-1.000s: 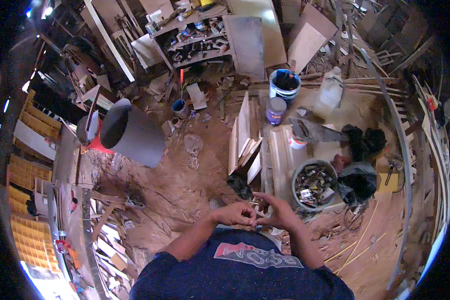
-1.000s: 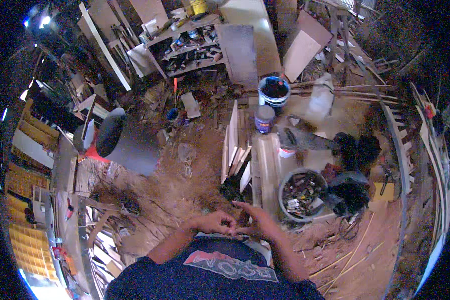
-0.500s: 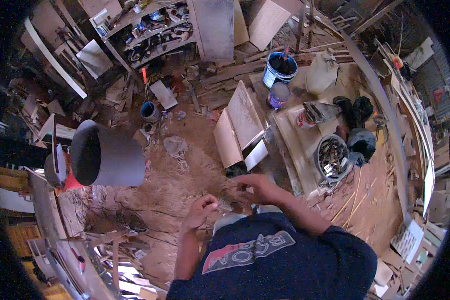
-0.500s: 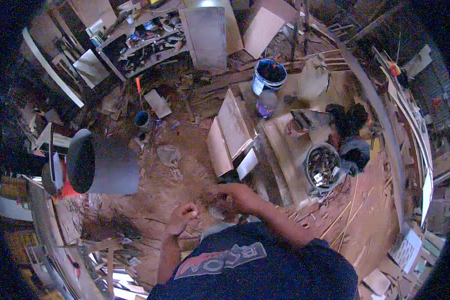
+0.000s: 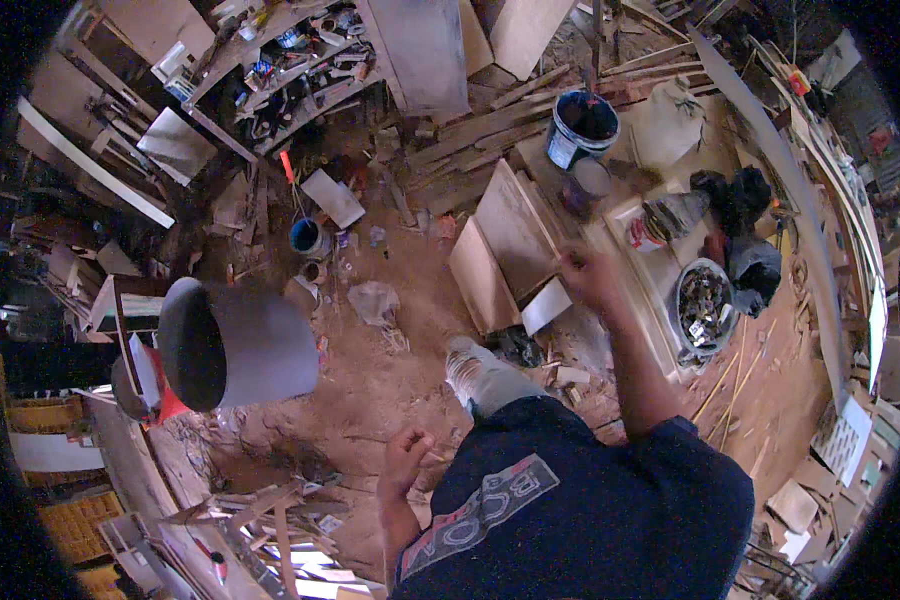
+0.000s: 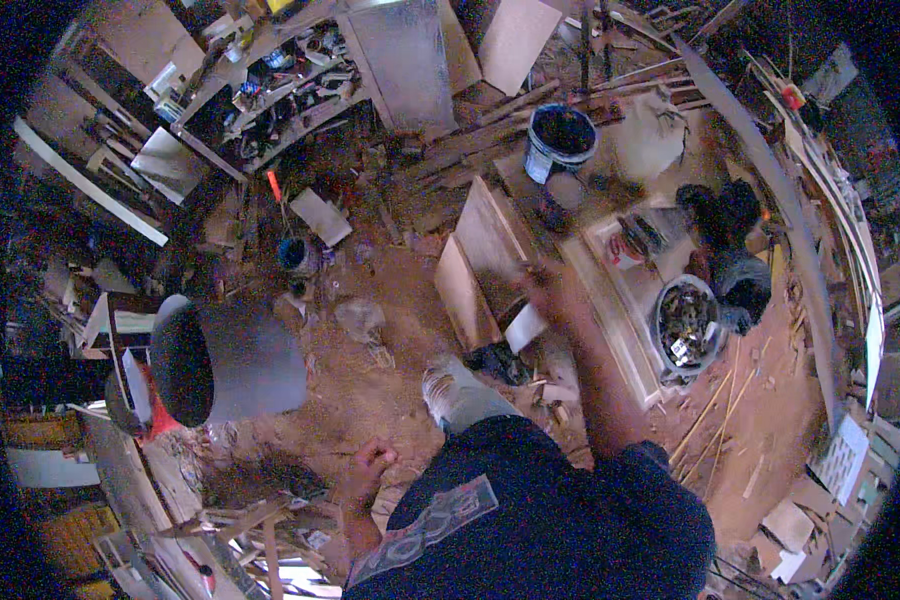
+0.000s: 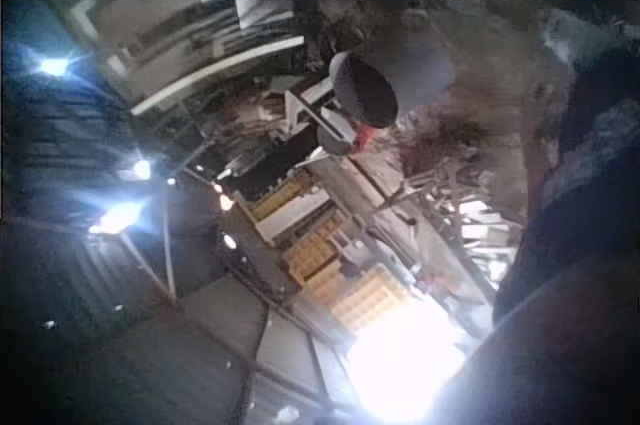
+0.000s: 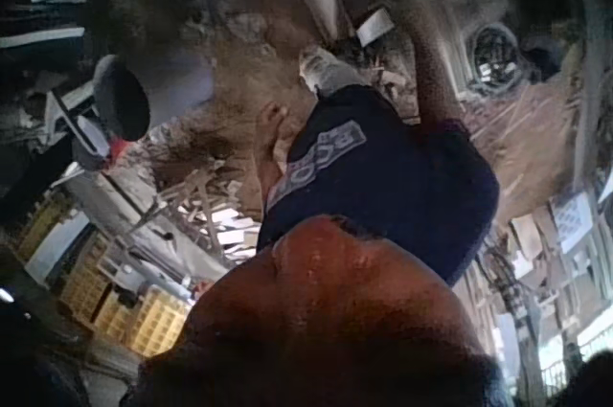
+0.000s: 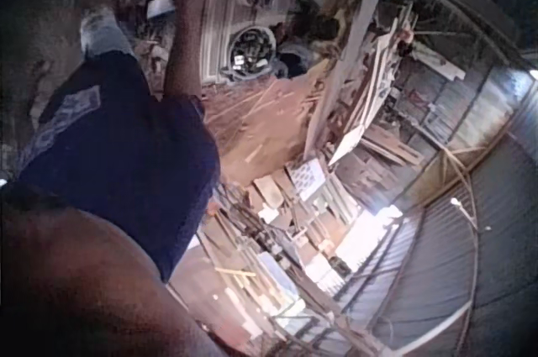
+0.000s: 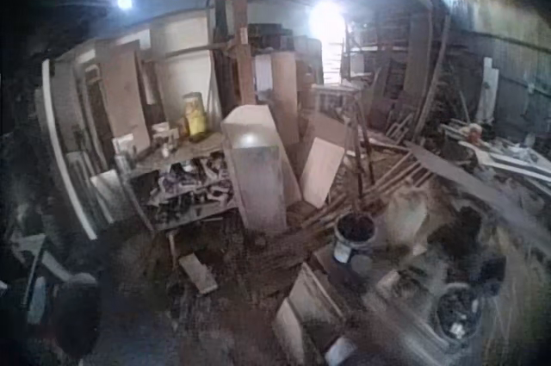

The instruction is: The person measures a grey laminate sheet using a tape measure and pencil, then aligns it with a white wooden board. They use a red utility knife to trim the edges of the laminate while holding it steady on the workbench.

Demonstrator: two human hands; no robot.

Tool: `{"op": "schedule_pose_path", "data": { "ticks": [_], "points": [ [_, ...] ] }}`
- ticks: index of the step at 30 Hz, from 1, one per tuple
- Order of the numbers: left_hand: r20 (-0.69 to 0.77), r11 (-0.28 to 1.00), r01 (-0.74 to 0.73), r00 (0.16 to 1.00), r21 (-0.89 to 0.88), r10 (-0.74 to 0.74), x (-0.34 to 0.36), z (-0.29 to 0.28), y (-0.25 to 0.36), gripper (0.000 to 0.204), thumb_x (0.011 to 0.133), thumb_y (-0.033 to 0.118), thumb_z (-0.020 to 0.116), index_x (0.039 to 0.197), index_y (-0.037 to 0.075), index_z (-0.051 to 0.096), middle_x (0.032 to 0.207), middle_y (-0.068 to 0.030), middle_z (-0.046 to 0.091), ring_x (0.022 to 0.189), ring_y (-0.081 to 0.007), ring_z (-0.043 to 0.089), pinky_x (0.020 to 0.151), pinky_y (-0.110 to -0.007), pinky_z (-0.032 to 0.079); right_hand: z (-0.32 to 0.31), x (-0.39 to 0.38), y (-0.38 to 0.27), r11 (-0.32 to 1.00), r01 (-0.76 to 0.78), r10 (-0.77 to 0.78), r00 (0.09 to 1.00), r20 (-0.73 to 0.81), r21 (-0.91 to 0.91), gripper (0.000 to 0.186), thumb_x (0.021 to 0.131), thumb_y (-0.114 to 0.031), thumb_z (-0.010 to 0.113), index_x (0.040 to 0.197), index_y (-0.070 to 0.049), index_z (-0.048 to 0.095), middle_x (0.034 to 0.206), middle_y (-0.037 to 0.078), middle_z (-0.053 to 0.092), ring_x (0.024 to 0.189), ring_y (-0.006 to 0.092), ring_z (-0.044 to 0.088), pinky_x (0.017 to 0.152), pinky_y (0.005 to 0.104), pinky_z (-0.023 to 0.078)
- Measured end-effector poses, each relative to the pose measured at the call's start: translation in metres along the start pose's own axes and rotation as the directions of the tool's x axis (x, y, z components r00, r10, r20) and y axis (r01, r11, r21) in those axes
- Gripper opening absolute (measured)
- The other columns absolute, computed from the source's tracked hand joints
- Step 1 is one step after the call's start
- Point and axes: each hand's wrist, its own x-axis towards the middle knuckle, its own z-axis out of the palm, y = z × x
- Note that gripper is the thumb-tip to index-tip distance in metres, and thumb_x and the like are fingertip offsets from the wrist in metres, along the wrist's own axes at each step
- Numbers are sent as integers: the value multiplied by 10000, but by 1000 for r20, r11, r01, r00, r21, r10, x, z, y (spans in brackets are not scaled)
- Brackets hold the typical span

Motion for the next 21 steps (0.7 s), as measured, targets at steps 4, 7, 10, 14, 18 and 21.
{"op": "schedule_pose_path", "data": {
  "ticks": [4,7,10,14,18,21],
  "points": [
    [54,986,-32,998,-167,41,62,-53,-20,82,954,129,671,968,48,663,933,-7,649,905,-109,601,865,-284,481,-67,162,87,908,-255,78,883,-463,-333,339,902,-322,732,1079,-35,762,1003,183,773,935,298,751,833,425,569],
    [15,988,-14,1000,-154,17,108,-93,13,72,946,111,673,984,51,658,951,-5,644,921,-114,597,864,-282,482,-101,265,159,780,-295,2,883,-469,-552,391,862,-385,727,1055,-47,771,1006,200,763,952,373,733,868,473,568],
    [-65,987,4,998,-158,-15,153,-128,32,75,936,97,675,990,54,648,956,-6,640,930,-121,596,871,-283,485,-92,316,167,766,-441,193,852,-486,-468,418,829,-422,731,1026,-56,776,1003,205,759,963,383,727,908,481,567],
    [-35,999,32,999,-40,-33,202,-170,62,64,931,82,662,986,53,646,981,-14,649,926,-125,609,859,-292,505,-83,336,188,709,-486,309,866,-394,-512,295,817,-272,672,922,-6,746,995,291,722,982,457,716,890,523,579],
    [-14,998,54,998,13,-54,237,-178,98,39,936,82,642,965,58,654,935,-15,652,854,-115,609,790,-285,512,-93,325,201,634,-502,270,856,-440,-589,325,830,-336,737,986,-52,759,1029,238,733,947,439,715,914,505,566],
    [146,992,4,989,124,-22,262,-190,94,71,926,124,660,968,66,669,868,-9,650,748,-104,584,701,-278,495,-98,305,178,797,-394,128,851,-510,-457,367,868,-386,752,1053,-69,774,1026,202,741,928,400,716,880,478,563]
  ]
}}
